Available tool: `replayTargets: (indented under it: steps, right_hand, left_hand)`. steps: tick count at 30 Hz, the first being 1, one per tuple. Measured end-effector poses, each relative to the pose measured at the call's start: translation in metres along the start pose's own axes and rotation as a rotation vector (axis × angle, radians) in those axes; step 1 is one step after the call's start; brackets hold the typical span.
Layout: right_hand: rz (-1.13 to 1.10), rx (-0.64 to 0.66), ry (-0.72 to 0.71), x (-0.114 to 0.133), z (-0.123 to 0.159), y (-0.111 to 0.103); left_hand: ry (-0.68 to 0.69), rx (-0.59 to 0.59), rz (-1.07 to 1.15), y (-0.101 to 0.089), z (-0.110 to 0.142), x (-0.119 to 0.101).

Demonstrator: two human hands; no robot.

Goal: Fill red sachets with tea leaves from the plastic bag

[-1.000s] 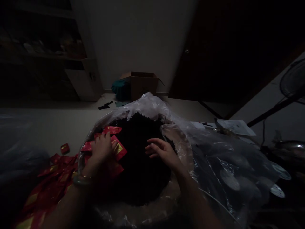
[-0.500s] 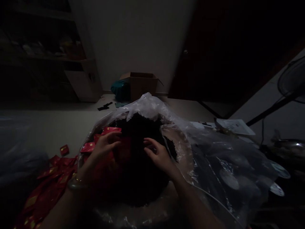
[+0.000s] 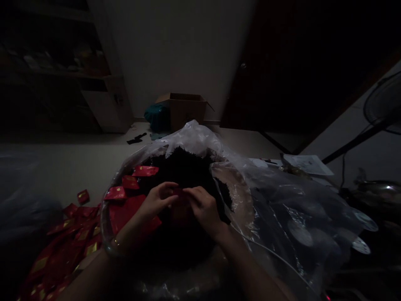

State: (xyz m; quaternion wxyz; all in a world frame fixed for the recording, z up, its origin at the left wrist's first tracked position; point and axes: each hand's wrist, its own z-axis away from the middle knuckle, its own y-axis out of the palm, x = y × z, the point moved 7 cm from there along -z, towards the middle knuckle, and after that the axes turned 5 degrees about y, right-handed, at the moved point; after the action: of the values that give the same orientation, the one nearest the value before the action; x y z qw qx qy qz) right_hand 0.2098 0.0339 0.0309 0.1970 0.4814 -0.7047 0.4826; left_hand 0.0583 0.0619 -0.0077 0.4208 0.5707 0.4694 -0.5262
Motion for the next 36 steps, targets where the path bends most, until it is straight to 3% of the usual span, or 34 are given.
replayTargets:
  steps: [3,5,11,14,16,19,24,31,34,36]
  right_hand:
    - [-0.061,-0.066,0.131,-0.011,-0.003,-0.007]
    - [0.024,-0.032,0.127,-0.012,-0.004,-0.006]
    - [0.566,-0.075,-0.158,0.013,0.003,-0.004]
    - [0.554,0.063,-0.284,0.022,0.007,0.007]
    - [0.444,0.124,-0.292,0.021,0.006,0.008]
    - [0.276,0.11,-0.194,0.014,0.001,-0.001]
    - [0.293,0.232,-0.073,0.005,0.001,0.001]
    - [0.126,0.444,0.101,0.002,0.004,0.012]
    - [0.012,0.593,0.295,-0.011,0.009,0.023]
    - [-0.036,0.606,0.427,-0.021,0.012,0.028]
  left_hand:
    - [-0.007,0.169,-0.103,0.013,0.003,0.002]
    - [0.03,0.194,-0.205,0.017,0.006,-0.001]
    - [0.143,0.158,-0.415,0.018,0.01,-0.008]
    - [0.143,0.15,-0.404,0.016,0.009,-0.006]
    - [0.112,0.136,-0.3,0.015,0.007,-0.003]
    - [0.0,0.133,-0.121,0.015,0.005,0.002]
    - [-0.191,0.145,-0.048,0.012,0.004,0.009]
    - [-0.038,0.09,-0.17,0.005,0.004,-0.001]
    - [0.067,0.066,-0.292,0.011,0.005,-0.002]
    - [0.113,0.075,-0.371,0.016,0.005,-0.001]
